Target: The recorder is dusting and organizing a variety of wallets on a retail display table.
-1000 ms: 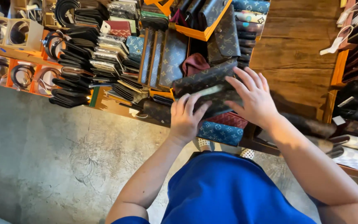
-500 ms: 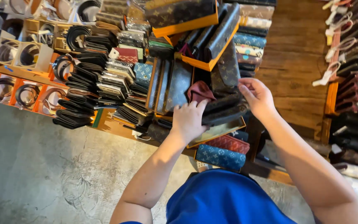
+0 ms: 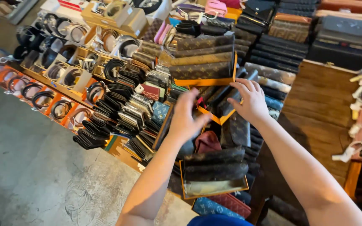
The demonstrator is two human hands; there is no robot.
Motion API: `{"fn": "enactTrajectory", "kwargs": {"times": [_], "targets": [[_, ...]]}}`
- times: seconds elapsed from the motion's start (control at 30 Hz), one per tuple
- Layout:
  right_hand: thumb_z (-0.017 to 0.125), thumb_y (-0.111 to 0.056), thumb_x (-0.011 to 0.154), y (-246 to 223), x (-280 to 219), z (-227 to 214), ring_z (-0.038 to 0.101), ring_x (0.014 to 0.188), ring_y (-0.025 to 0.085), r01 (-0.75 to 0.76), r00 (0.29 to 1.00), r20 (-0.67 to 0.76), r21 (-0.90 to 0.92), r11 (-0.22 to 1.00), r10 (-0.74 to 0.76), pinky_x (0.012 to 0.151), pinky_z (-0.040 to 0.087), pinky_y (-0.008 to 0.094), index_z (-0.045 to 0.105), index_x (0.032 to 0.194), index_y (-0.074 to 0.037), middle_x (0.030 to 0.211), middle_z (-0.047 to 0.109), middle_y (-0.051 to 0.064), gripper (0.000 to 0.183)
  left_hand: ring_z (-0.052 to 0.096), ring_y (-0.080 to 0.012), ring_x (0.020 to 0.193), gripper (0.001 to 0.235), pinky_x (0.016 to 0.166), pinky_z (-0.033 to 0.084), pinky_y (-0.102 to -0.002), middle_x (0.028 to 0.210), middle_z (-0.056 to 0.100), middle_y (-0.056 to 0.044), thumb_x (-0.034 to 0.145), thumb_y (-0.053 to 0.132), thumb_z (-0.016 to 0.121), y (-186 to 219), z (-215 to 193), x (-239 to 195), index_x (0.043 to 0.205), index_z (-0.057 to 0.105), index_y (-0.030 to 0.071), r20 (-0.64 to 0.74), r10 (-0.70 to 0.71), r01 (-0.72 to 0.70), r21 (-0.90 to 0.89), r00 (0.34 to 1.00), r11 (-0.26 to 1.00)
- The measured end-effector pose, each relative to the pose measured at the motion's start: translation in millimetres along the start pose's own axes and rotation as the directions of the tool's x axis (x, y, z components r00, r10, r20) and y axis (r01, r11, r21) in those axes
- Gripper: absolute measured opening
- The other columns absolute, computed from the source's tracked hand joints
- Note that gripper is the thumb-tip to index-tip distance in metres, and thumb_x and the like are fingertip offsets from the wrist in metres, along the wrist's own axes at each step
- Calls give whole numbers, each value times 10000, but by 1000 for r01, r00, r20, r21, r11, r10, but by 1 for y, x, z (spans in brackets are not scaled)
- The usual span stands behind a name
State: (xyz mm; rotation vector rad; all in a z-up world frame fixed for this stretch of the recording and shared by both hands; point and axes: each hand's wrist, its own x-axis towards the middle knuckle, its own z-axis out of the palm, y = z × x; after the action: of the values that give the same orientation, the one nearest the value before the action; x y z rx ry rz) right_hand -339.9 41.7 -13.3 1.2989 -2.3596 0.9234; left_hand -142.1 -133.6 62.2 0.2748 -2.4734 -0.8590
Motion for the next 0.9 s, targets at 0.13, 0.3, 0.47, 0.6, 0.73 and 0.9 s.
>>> {"fn": "enactTrajectory", "kwargs": {"times": [0.13,0.3,0.47,0.6,0.73,0.9], "targets": [[851,-287,860,8,34,14,608,1183,362,-17,982,-183,191,982,53,1006,477,475,656,1309,-136,1287,618,86,512,280,-487,1499,1066,1247,220,-585,1568,313,-343,808,510,825,-53,-4,55,1573,307,-23,-207,-362,331,-173,909,928],[758,-169,924,15,77,18,472,1365,487,-21,994,-81,559,829,80,1120,396,569,538,1447,-64,1483,513,245,577,269,-515,1483,896,1119,289,-772,1612,295,-183,688,316,936,-75,-5,94,1462,484,290,25,-23,5,567,999,824],[667,-320,1016,85,126,53,567,1263,301,-190,978,41,591,784,206,1094,418,440,653,1253,-185,1372,589,113,273,424,-363,1419,467,1046,430,-649,1490,479,-16,823,133,727,-111,19,101,1227,529,259,-1,114,-92,589,993,803],[855,-552,782,78,169,23,541,1303,461,-269,920,343,196,943,191,1091,465,549,766,1138,-253,1423,481,112,473,498,-392,1322,360,994,561,-531,1414,534,-10,826,176,737,-123,15,104,1140,570,235,-35,357,-286,530,933,799],[843,-648,678,61,187,3,126,1549,477,-114,834,506,-236,965,222,1178,315,636,767,1139,-315,1754,80,-3,574,526,-392,1257,149,991,556,-459,1349,559,-40,964,148,616,-116,17,95,1093,608,224,-167,465,-310,548,869,777],[834,-349,860,83,162,40,580,1306,245,-256,952,275,464,848,138,1078,449,408,689,1354,-248,1401,636,19,524,544,-389,1218,158,959,552,-465,1313,595,-41,998,151,524,-132,24,84,1051,649,233,-237,570,-396,514,787,761]]}}
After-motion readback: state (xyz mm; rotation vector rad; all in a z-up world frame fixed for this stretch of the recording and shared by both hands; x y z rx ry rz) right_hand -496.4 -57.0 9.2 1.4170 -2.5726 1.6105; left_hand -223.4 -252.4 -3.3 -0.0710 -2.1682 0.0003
